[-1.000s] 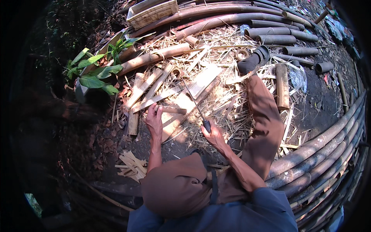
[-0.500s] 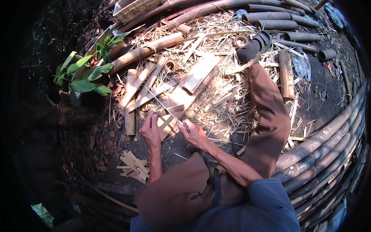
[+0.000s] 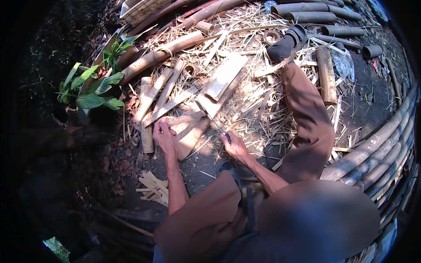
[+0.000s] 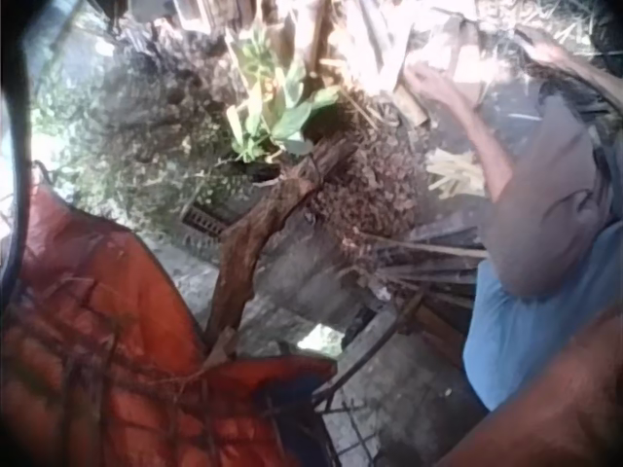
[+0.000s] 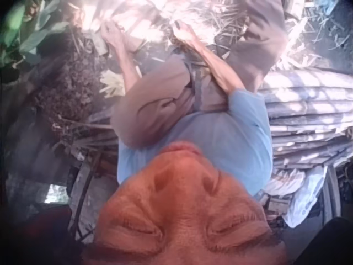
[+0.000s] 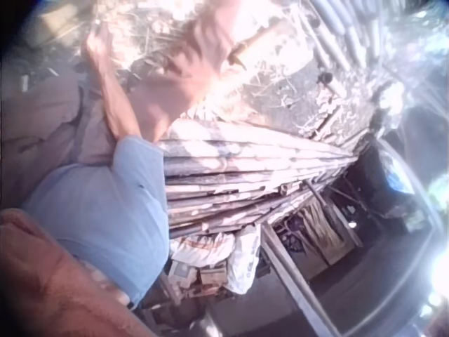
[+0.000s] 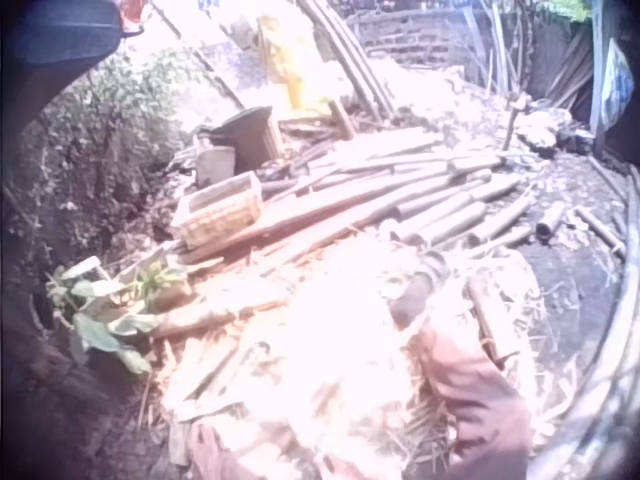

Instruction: The person sits on the ground and uses a machete to split bamboo pieces into smaller strips. They repeatedly pick up bamboo segments, position them, and strike them with the machete to produce thin slats.

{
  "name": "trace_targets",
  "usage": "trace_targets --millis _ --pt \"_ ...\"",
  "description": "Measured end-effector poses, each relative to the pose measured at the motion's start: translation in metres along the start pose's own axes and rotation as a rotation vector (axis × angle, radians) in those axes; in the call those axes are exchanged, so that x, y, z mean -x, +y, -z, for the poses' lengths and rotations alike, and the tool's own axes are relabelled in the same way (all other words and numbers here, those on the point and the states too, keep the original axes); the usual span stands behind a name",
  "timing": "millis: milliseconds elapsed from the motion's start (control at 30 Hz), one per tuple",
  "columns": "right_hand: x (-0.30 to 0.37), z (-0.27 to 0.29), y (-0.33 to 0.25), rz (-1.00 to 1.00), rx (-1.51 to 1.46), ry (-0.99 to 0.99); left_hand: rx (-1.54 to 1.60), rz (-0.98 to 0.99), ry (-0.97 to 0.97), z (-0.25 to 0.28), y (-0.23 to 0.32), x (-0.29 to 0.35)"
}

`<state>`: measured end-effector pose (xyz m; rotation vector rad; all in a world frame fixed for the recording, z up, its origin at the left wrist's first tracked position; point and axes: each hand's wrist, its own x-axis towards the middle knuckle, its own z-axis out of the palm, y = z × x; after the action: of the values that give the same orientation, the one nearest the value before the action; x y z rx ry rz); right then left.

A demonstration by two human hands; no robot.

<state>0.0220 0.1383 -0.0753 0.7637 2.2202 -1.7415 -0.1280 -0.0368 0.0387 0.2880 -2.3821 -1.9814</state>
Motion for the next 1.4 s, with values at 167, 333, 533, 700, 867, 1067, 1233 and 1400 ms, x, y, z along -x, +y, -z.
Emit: trace_targets --millis 167,333,533,700,867,1067,1233,1400 --pt "0.013 0.011 -0.035 0.094 -0.012 -0.015 0.029 0.013 -0.03 -0.007 0.006 0.005" --pt "0.028 0.005 -0.083 0.357 -0.162 -0.025 -0.35 -0.163 0.048 -0.007 0.006 0.011" --pt "0.013 -0.016 -0.068 0.401 -0.107 -0.027 -0.46 -0.261 0.129 -0.029 0.012 0.022" --pt "0.01 -0.017 -0.056 0.382 0.041 -0.026 -0.435 -0.24 0.179 -0.017 -0.009 0.021" --pt "0.031 -0.021 -0.069 0.386 0.022 -0.003 -0.367 -0.224 0.194 -0.017 0.0 0.023" --pt "0.031 -0.001 -0.074 0.222 0.091 -0.055 -0.398 -0.315 0.196 -0.028 -0.006 0.032" --pt "0.002 0.018 -0.037 0.168 0.233 -0.044 -0.416 -0.314 0.182 -0.028 -0.006 0.038" --pt "0.013 0.013 -0.009 0.235 0.135 -0.012 -0.4 -0.153 0.147 -0.043 0.019 0.036"
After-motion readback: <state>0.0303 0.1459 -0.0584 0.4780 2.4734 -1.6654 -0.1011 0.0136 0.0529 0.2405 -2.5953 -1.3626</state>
